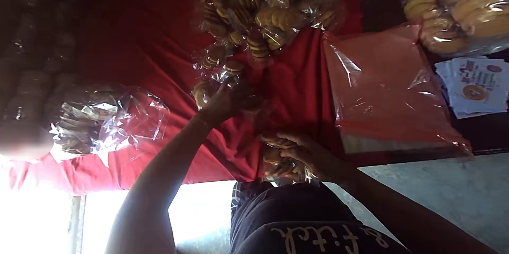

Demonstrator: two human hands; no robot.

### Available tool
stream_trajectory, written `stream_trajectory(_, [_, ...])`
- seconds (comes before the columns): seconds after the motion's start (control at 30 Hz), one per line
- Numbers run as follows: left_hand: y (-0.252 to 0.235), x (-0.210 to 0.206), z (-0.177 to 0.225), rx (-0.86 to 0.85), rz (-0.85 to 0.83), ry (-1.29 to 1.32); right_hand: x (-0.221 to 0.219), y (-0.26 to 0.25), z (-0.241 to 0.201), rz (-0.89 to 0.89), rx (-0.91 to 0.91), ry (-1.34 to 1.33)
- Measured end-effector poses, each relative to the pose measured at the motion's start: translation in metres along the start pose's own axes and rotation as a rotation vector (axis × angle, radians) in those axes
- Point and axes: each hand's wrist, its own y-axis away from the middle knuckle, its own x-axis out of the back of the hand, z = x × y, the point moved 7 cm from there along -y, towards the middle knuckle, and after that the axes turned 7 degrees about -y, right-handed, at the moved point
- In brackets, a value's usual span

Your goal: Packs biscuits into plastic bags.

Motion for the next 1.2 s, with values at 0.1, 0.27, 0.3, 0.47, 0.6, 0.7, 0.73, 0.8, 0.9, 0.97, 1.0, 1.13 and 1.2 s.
stream_trajectory(0.1, [-0.049, 0.020, 0.026, 0.024, 0.214, 0.172, 0.010, 0.010, 0.005, 0.048, 0.024, 0.068])
stream_trajectory(0.27, [-0.072, 0.023, 0.070, 0.111, -0.010, 0.677, 0.020, 0.025, 0.011, 0.235, -0.147, 0.340])
stream_trajectory(0.3, [-0.065, 0.017, 0.071, 0.103, -0.065, 0.798, 0.020, 0.027, 0.011, 0.283, -0.166, 0.347])
stream_trajectory(0.47, [-0.006, -0.009, 0.068, 0.141, -0.227, 1.260, 0.016, 0.017, 0.012, 0.300, -0.180, 0.354])
stream_trajectory(0.6, [-0.002, -0.006, 0.078, 0.028, -0.320, 1.067, 0.023, -0.002, 0.023, 0.153, -0.154, 0.285])
stream_trajectory(0.7, [-0.020, -0.010, 0.077, 0.044, -0.223, 1.015, 0.029, -0.019, 0.032, 0.003, -0.119, 0.214])
stream_trajectory(0.73, [-0.023, -0.014, 0.072, 0.089, -0.077, 1.051, 0.030, -0.024, 0.035, -0.018, -0.105, 0.210])
stream_trajectory(0.8, [-0.013, -0.022, 0.069, 0.193, 0.182, 1.141, 0.030, -0.027, 0.043, -0.012, -0.116, 0.210])
stream_trajectory(0.9, [0.034, -0.022, 0.071, 0.310, 0.359, 1.352, 0.029, -0.023, 0.047, 0.057, -0.147, 0.196])
stream_trajectory(0.97, [0.070, -0.015, 0.073, 0.326, 0.358, 1.248, 0.029, -0.019, 0.049, 0.074, -0.188, 0.203])
stream_trajectory(1.0, [0.080, -0.010, 0.076, 0.312, 0.296, 1.105, 0.029, -0.019, 0.049, 0.074, -0.205, 0.212])
stream_trajectory(1.13, [0.068, -0.005, 0.084, 0.264, 0.213, 0.476, 0.026, -0.027, 0.051, 0.045, -0.208, 0.273])
stream_trajectory(1.2, [0.046, -0.014, 0.076, 0.312, 0.309, 0.552, 0.024, -0.033, 0.049, 0.029, -0.199, 0.271])
